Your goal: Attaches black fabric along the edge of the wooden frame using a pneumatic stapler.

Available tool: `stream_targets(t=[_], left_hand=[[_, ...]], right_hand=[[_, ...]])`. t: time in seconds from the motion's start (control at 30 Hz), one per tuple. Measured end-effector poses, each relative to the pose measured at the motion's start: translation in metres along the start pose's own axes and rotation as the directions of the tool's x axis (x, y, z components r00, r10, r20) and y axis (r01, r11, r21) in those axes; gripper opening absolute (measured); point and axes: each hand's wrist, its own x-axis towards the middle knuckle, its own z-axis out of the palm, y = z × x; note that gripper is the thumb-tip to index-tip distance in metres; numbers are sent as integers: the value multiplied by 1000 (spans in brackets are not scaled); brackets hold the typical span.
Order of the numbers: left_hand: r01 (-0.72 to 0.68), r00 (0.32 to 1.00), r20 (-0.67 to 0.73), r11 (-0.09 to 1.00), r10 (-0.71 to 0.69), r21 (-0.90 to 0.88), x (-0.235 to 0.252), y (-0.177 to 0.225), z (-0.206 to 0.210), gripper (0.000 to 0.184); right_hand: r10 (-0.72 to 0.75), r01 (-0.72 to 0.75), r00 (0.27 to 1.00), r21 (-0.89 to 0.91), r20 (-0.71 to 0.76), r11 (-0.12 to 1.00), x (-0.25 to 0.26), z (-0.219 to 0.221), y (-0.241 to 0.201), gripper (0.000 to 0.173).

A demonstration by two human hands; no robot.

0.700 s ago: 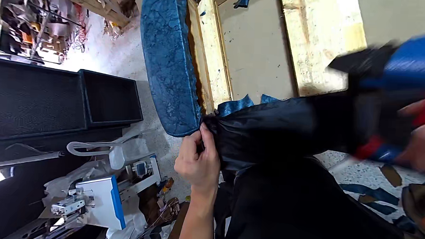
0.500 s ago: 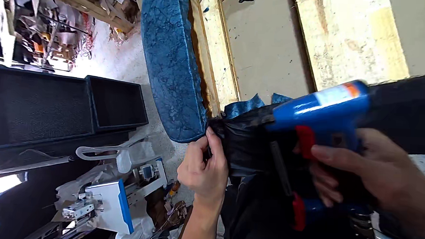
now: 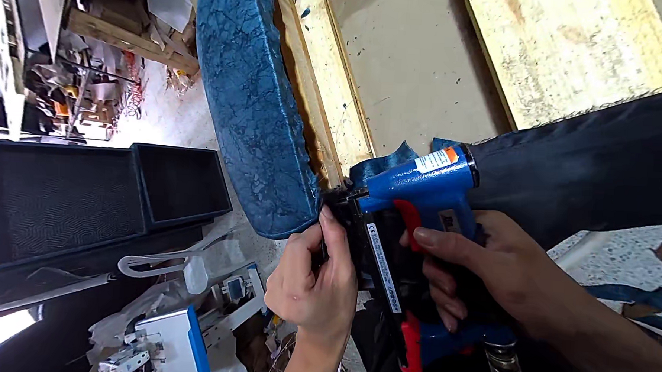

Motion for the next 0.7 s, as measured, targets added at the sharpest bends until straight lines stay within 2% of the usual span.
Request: stream_targets(t=[0.17,0.3,0.53,0.7], left_hand=[[-7,1000,-12,1000,7,-22,2,-1,0,23],[-1,1000,18,1000,1,-30,3,-3,-3,23],[-30,999,37,998,33,-63,3,-9,-6,22],[-43,998,52,995,47,-86,4,-12,-8,21]], right_hand=[[-7,7,1000,35,-12,999,0,5,2,33],[41,-40,999,41,-17,998,0,7,-2,34],[12,-15,998,61,57,998,-5,13,-10,33],[26,-29,998,51,55,998,-6,16,-15,32]])
